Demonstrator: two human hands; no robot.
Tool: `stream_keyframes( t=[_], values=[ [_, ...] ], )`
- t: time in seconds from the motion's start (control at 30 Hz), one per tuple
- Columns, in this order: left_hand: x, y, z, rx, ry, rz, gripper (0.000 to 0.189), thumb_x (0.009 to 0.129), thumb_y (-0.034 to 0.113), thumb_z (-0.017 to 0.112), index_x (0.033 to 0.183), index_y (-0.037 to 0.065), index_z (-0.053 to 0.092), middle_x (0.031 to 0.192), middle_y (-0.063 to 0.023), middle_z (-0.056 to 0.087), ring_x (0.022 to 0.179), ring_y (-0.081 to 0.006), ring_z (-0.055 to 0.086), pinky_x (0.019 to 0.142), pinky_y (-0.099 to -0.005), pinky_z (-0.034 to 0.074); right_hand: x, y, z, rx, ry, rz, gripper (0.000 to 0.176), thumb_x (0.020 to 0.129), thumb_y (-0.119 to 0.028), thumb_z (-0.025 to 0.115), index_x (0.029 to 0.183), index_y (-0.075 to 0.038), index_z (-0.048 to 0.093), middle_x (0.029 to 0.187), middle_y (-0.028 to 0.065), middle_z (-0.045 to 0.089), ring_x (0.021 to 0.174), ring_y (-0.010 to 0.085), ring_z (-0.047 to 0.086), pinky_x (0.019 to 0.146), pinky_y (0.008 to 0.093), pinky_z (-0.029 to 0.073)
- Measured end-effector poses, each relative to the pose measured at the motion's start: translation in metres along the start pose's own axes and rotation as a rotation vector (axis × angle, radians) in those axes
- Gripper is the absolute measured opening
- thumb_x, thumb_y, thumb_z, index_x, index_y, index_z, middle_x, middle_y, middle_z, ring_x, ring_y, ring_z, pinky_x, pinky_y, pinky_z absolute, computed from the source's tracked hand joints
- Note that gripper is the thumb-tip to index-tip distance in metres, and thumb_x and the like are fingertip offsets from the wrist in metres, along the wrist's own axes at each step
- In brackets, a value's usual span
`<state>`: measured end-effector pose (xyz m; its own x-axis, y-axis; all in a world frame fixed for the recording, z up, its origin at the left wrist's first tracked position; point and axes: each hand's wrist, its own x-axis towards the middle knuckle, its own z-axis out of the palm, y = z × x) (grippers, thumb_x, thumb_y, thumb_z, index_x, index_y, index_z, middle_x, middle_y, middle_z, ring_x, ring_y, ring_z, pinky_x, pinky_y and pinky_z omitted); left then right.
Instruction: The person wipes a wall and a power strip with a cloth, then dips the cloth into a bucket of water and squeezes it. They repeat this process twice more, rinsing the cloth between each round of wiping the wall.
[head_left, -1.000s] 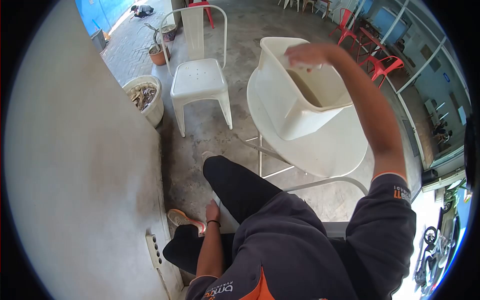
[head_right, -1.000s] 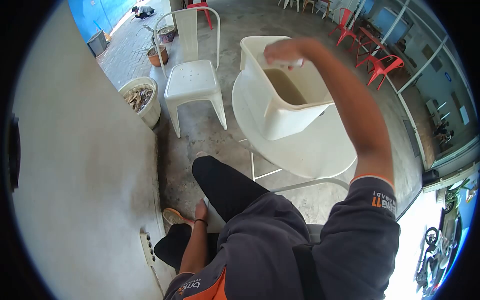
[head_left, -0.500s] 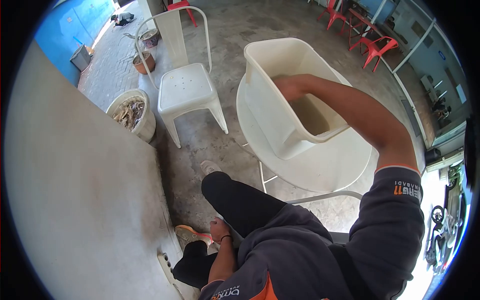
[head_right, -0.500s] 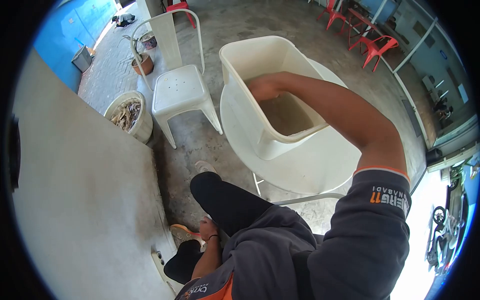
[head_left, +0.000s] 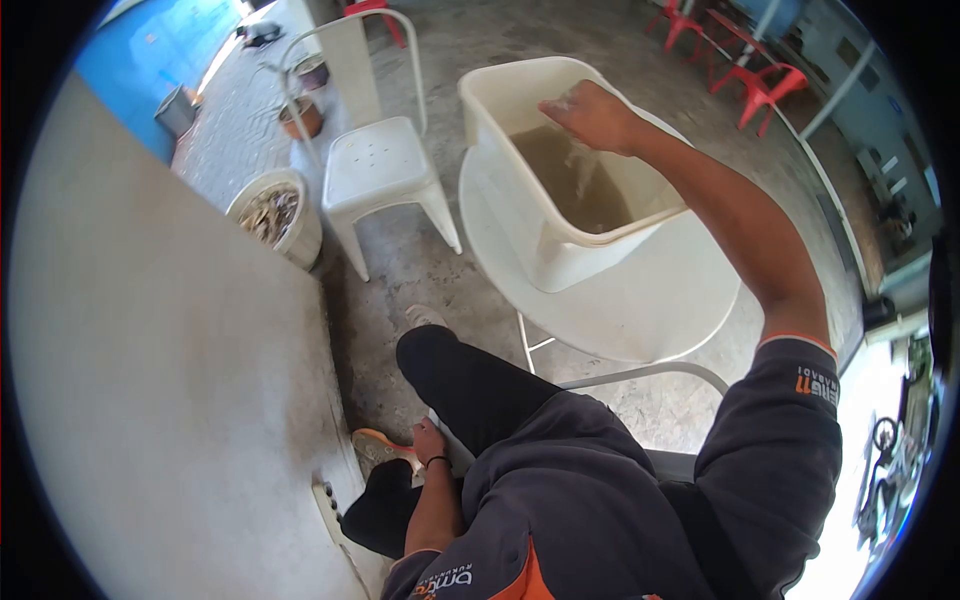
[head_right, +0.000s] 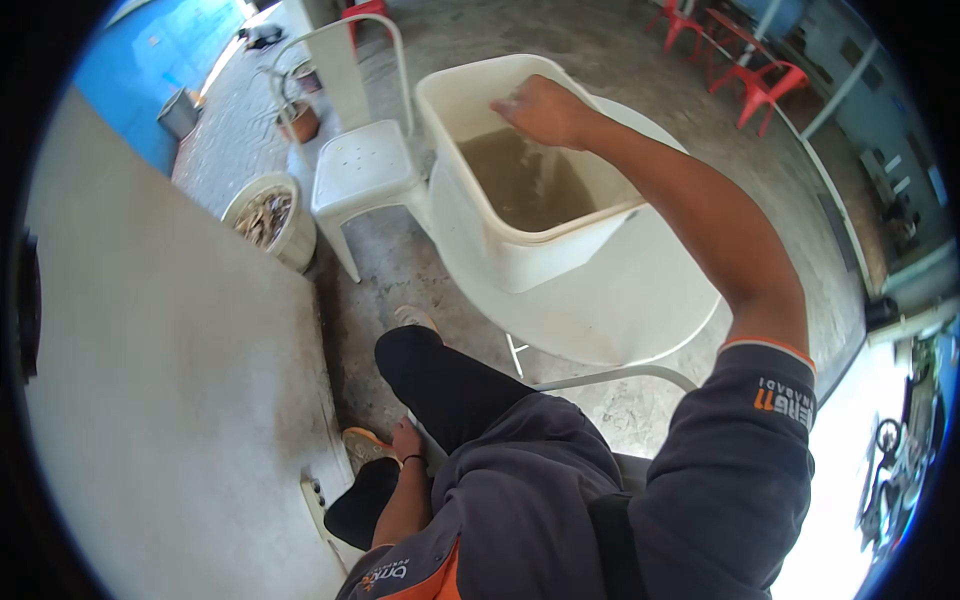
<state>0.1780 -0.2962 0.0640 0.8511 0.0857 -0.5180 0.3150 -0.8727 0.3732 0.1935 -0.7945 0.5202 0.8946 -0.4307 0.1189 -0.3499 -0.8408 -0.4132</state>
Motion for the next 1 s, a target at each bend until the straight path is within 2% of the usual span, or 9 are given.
stream_keyframes(
  t=[0.13, 0.2, 0.23, 0.27, 0.37, 0.73, 0.87, 0.97, 1.0],
  values=[
    [-0.017, 0.0, -0.009, 0.075, 0.008, -0.194, 0.062, 0.097, 0.056, 0.035, 0.117, 0.005, 0.063, 0.116, -0.0219, 0.068, 0.107, -0.0411, 0.065, 0.094, -0.054, 0.046, 0.026, -0.006, 0.015, -0.369, -0.062, -0.191, 0.053, 0.094, -0.04, 0.053, 0.07, 0.006, 0.066, 0.072, 0.0295, 0.062, 0.072, 0.0444, 0.062, 0.071, 0.0534, 0.046],
    [-0.026, 0.006, -0.014, 0.089, 0.03, -0.213, 0.061, 0.097, 0.056, 0.035, 0.118, 0.007, 0.064, 0.118, -0.018, 0.067, 0.115, -0.0363, 0.062, 0.098, -0.0526, 0.042, 0.047, 0.018, 0.037, -0.573, -0.2, -0.288, 0.041, 0.088, -0.037, 0.059, 0.087, 0.003, 0.071, 0.088, 0.0288, 0.067, 0.087, 0.0461, 0.064, 0.082, 0.0531, 0.049],
    [-0.03, 0.007, -0.017, 0.068, 0.02, -0.215, 0.061, 0.097, 0.057, 0.036, 0.119, 0.008, 0.064, 0.12, -0.0177, 0.067, 0.116, -0.0357, 0.062, 0.098, -0.0524, 0.042, 0.061, 0.037, 0.051, -0.461, -0.417, -0.262, 0.039, 0.083, -0.031, 0.066, 0.104, 0.002, 0.071, 0.106, 0.0274, 0.068, 0.101, 0.0434, 0.064, 0.092, 0.0491, 0.049],
    [-0.03, 0.008, -0.021, 0.055, 0.008, -0.202, 0.061, 0.096, 0.057, 0.036, 0.119, 0.008, 0.064, 0.122, -0.0173, 0.066, 0.117, -0.035, 0.061, 0.097, -0.0521, 0.043, 0.051, 0.014, 0.058, -0.14, -0.567, -0.458, 0.044, 0.081, -0.024, 0.071, 0.117, 0.0, 0.068, 0.123, 0.0235, 0.065, 0.116, 0.0378, 0.06, 0.102, 0.046, 0.044],
    [-0.022, 0.007, -0.028, -0.069, -0.096, -0.277, 0.062, 0.094, 0.059, 0.038, 0.122, 0.01, 0.064, 0.121, -0.0169, 0.067, 0.115, -0.0346, 0.062, 0.096, -0.0509, 0.042, 0.026, 0.02, 0.073, -0.072, -0.757, -0.301, 0.045, 0.083, -0.026, 0.069, 0.119, 0.0, 0.066, 0.124, 0.0225, 0.064, 0.117, 0.037, 0.059, 0.102, 0.0452, 0.043],
    [-0.018, 0.014, -0.031, -0.105, -0.049, -0.332, 0.054, 0.089, 0.054, 0.046, 0.111, 0.011, 0.072, 0.104, -0.0161, 0.072, 0.104, -0.0333, 0.067, 0.092, -0.0474, 0.044, 0.065, 0.089, 0.045, 0.462, -0.603, 0.063, 0.05, 0.092, -0.035, 0.061, 0.128, 0.0, 0.059, 0.128, 0.0189, 0.061, 0.121, 0.0339, 0.055, 0.104, 0.0425, 0.041],
    [-0.026, 0.012, -0.043, -0.103, -0.04, -0.302, 0.052, 0.09, 0.052, 0.045, 0.106, 0.011, 0.072, 0.101, -0.0152, 0.072, 0.101, -0.0311, 0.068, 0.091, -0.0472, 0.045, 0.072, 0.066, 0.018, 0.36, -0.634, 0.241, 0.055, 0.097, -0.039, 0.052, 0.131, 0.003, 0.054, 0.13, 0.0191, 0.058, 0.121, 0.0321, 0.053, 0.103, 0.0407, 0.041],
    [-0.025, 0.01, -0.043, -0.133, -0.002, -0.296, 0.051, 0.09, 0.053, 0.046, 0.104, 0.011, 0.073, 0.101, -0.014, 0.073, 0.099, -0.0303, 0.068, 0.09, -0.0465, 0.044, 0.073, 0.075, 0.022, -0.253, -0.526, -0.214, 0.056, 0.098, -0.038, 0.053, 0.135, 0.004, 0.048, 0.134, 0.0174, 0.055, 0.122, 0.0287, 0.053, 0.104, 0.04, 0.04],
    [-0.027, 0.009, -0.043, -0.143, 0.002, -0.296, 0.051, 0.09, 0.053, 0.046, 0.104, 0.011, 0.073, 0.101, -0.0137, 0.073, 0.099, -0.0301, 0.068, 0.09, -0.0463, 0.044, 0.089, 0.069, 0.029, -0.27, -0.563, -0.249, 0.056, 0.098, -0.038, 0.053, 0.135, 0.004, 0.048, 0.134, 0.0174, 0.055, 0.122, 0.0287, 0.053, 0.104, 0.04, 0.04]
  ],
)
